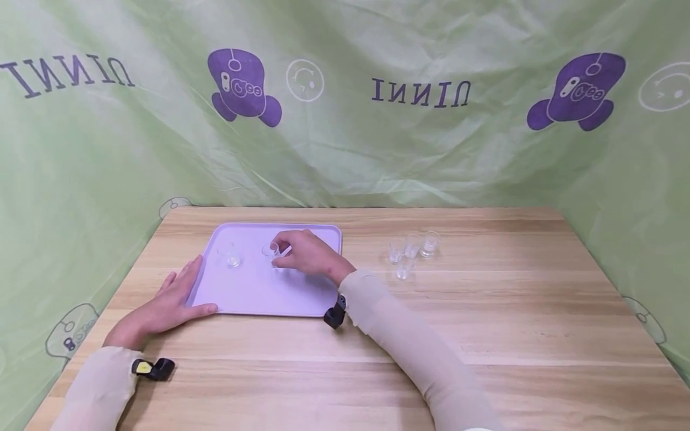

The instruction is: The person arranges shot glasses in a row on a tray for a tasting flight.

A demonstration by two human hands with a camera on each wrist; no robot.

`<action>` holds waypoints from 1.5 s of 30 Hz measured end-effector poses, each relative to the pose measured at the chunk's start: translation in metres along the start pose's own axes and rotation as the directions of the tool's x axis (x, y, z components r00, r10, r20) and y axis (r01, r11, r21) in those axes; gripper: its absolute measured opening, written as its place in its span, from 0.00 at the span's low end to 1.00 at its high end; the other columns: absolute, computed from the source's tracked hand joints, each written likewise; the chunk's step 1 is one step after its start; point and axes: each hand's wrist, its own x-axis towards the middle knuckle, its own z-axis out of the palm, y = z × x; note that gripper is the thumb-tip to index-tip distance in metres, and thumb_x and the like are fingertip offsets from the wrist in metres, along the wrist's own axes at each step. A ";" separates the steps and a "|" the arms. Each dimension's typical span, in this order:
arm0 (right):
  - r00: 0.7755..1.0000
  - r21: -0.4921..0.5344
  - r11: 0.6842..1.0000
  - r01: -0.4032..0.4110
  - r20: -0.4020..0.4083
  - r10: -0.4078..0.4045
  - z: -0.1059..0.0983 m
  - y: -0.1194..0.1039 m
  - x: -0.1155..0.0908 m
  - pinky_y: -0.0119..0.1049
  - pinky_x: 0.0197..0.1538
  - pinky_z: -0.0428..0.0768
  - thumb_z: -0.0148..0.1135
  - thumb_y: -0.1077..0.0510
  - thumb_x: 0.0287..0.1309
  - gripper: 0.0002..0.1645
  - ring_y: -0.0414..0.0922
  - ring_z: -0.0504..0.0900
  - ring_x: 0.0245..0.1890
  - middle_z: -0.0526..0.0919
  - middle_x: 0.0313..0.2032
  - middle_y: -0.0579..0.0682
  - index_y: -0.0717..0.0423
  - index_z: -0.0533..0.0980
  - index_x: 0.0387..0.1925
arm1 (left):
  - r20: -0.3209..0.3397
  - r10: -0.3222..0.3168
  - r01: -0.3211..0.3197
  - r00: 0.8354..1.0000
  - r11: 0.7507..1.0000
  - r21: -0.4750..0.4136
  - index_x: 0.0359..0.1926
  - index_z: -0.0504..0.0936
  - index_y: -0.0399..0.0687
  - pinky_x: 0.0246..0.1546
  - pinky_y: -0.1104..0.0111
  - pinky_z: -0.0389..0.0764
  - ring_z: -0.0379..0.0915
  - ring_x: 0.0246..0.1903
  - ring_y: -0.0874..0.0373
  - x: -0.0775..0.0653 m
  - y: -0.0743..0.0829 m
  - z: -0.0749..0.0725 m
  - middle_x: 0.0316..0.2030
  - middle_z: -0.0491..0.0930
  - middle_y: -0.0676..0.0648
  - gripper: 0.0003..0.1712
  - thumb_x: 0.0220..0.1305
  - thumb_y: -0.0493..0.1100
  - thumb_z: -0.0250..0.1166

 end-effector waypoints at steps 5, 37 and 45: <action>1.000 -0.007 1.000 -0.004 -0.001 0.004 0.012 -0.005 0.013 0.31 0.39 0.83 0.72 0.63 0.63 0.11 0.40 0.87 0.43 0.86 0.45 0.49 0.57 0.80 0.45 | 0.001 0.000 0.000 1.000 1.000 0.006 0.80 0.32 0.31 0.73 0.41 0.27 0.30 0.77 0.32 0.001 0.000 -0.002 0.79 0.37 0.27 0.70 0.62 0.63 0.71; 0.992 -0.060 0.996 -0.060 -0.112 0.053 0.050 -0.007 0.041 0.26 0.47 0.78 0.73 0.56 0.64 0.20 0.36 0.86 0.44 0.89 0.46 0.48 0.53 0.82 0.56 | 0.009 0.003 -0.003 1.000 1.000 -0.010 0.81 0.32 0.34 0.72 0.39 0.26 0.30 0.78 0.32 0.003 -0.003 0.001 0.79 0.37 0.27 0.70 0.63 0.63 0.70; 0.992 -0.103 0.993 -0.058 -0.121 0.045 0.051 -0.007 0.042 0.29 0.54 0.76 0.72 0.56 0.65 0.21 0.38 0.86 0.46 0.88 0.48 0.47 0.53 0.82 0.58 | 0.001 -0.001 0.001 1.000 1.000 -0.005 0.80 0.31 0.34 0.73 0.41 0.26 0.29 0.78 0.33 0.001 -0.004 0.002 0.79 0.37 0.28 0.70 0.63 0.63 0.70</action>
